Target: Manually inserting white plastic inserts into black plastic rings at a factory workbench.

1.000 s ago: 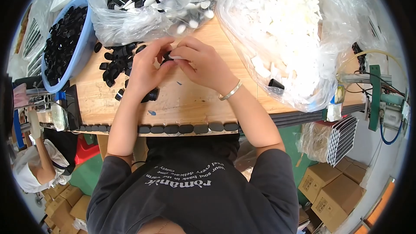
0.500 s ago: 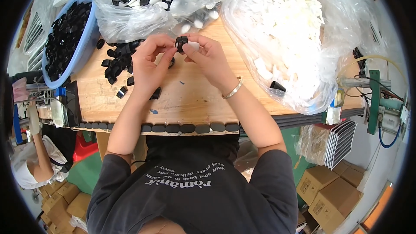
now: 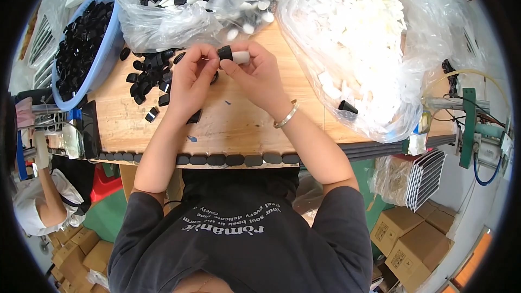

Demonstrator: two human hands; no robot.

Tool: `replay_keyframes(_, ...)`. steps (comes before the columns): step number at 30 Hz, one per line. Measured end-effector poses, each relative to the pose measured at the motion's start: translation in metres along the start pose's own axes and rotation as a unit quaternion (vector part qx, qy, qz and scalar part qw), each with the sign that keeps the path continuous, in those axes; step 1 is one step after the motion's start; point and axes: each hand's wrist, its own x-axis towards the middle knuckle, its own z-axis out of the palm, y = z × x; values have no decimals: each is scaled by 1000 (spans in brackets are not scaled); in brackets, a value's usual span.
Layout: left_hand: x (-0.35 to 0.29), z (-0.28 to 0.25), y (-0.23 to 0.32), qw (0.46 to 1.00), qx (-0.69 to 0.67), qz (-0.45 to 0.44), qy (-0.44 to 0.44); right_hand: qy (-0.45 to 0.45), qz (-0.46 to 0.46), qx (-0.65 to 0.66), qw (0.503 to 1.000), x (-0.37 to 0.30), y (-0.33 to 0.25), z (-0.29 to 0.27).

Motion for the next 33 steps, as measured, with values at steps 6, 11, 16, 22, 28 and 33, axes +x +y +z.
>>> replay_keyframes(6, 3, -3, -11, 995, -86, -17, 49, 92, -85, -24, 992, 6, -6, 9)
replay_keyframes(11, 3, 0, -5, 991, -126, -44, 3, 96, -84, -94, 987, 1, -10, 3)
replay_keyframes(16, 2, -2, -10, 994, -92, -41, -35, 86, -179, -344, 918, -5, -17, 5)
replay_keyframes(22, 6, -6, -6, 997, 57, 11, -54, 90, -208, -366, 903, -6, -23, 3)
replay_keyframes(28, 10, -12, 4, 944, 280, 164, -53, 63, -207, -351, 911, -5, -24, 3)
replay_keyframes(33, 10, -11, -2, 971, 182, 139, -68, 55, -213, -341, 914, -6, -28, 4)
